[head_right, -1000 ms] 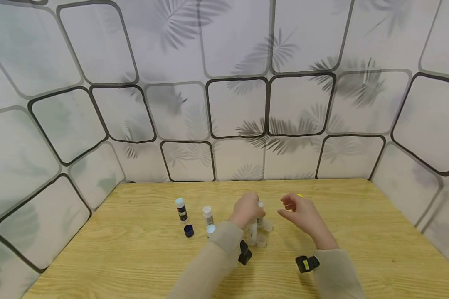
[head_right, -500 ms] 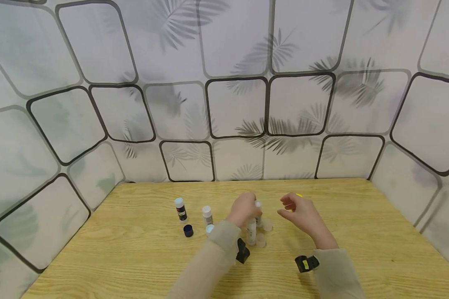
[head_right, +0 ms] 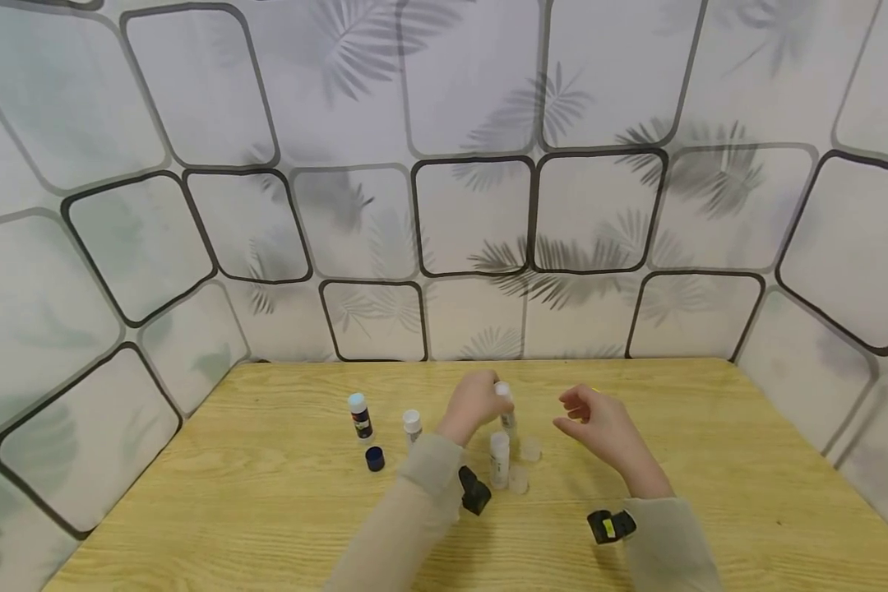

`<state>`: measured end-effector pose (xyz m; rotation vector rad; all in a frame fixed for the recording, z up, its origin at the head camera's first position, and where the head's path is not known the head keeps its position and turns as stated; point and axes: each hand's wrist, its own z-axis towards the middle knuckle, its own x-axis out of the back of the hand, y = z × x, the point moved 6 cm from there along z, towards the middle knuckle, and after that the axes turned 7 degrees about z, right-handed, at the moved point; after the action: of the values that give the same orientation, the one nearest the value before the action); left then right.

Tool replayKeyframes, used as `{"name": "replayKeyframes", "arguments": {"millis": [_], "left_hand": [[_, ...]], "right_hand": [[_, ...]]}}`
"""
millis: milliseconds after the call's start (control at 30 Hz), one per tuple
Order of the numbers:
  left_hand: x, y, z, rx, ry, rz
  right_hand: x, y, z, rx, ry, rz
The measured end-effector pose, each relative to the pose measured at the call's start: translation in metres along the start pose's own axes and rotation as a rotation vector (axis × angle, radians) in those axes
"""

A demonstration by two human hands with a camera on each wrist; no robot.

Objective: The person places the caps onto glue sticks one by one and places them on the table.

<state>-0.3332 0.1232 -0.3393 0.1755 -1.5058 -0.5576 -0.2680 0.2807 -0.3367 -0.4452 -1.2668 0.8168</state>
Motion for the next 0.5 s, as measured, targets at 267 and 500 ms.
{"name": "replayKeyframes", "arguments": {"millis": [267,500], "left_hand": [[0.023,0.000,-0.006,0.001,0.056,-0.105],[0.049,-0.003,-0.022,-0.068,0.132,-0.176]], "right_hand": [[-0.003,0.001,0.000,0.004,0.002,-0.015],[-0.005,-0.001,0.001,0.003,-0.021,-0.013]]}}
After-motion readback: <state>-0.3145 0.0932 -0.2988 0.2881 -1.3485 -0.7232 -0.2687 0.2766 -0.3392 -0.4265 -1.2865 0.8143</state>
